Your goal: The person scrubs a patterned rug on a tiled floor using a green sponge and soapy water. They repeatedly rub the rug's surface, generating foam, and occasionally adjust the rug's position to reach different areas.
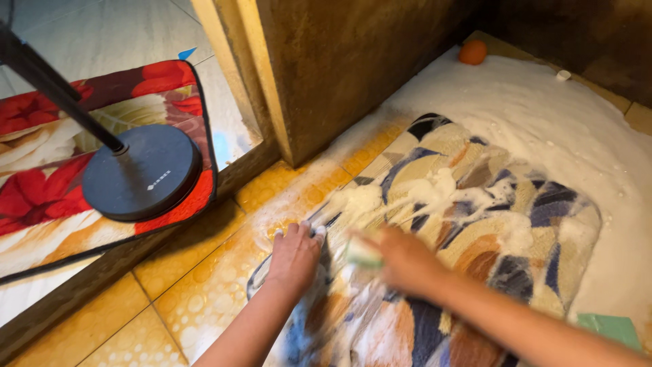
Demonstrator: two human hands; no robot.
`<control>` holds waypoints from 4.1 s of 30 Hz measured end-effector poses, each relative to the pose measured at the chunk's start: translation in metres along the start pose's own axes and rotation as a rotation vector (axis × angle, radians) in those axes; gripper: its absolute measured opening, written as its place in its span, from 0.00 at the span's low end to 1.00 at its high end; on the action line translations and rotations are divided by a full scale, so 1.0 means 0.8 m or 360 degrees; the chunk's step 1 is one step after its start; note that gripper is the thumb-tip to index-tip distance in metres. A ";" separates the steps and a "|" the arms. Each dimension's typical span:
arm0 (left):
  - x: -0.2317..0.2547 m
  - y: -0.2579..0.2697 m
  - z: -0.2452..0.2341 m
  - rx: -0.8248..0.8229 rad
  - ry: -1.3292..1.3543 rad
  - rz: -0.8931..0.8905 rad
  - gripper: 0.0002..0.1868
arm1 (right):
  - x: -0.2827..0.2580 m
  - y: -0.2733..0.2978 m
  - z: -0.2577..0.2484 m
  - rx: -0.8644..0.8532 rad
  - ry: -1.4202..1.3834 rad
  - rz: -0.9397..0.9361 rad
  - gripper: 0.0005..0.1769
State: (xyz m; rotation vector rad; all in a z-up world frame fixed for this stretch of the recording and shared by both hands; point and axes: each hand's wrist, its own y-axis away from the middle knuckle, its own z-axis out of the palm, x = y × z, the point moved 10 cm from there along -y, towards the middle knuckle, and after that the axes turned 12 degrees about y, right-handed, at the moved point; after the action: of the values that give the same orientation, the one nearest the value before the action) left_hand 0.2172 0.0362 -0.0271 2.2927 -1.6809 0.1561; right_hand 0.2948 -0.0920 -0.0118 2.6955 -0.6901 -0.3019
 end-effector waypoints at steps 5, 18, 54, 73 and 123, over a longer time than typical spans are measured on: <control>-0.004 -0.006 0.017 -0.0126 -0.0078 -0.0063 0.23 | 0.218 -0.024 -0.085 0.0302 -0.0090 0.0847 0.48; -0.014 -0.019 0.010 -0.0168 -0.0095 -0.0154 0.28 | -0.015 -0.061 -0.029 0.0156 0.0086 -0.0079 0.51; -0.052 0.031 -0.022 0.0094 0.0341 -0.0566 0.54 | -0.076 -0.077 -0.034 -0.0059 0.0306 -0.0072 0.47; -0.011 -0.016 -0.001 -0.0339 -0.0107 -0.0208 0.63 | 0.065 -0.138 -0.050 0.0110 -0.0041 0.0419 0.25; 0.142 0.015 0.042 -0.0543 0.0067 -0.0222 0.36 | 0.354 0.094 -0.052 0.0278 -0.0114 0.1282 0.56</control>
State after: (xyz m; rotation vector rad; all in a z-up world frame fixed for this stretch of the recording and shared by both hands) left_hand 0.2385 -0.0807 -0.0277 2.1217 -1.3965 -0.1047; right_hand 0.5182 -0.2834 0.0207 2.3072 -1.7908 -0.1268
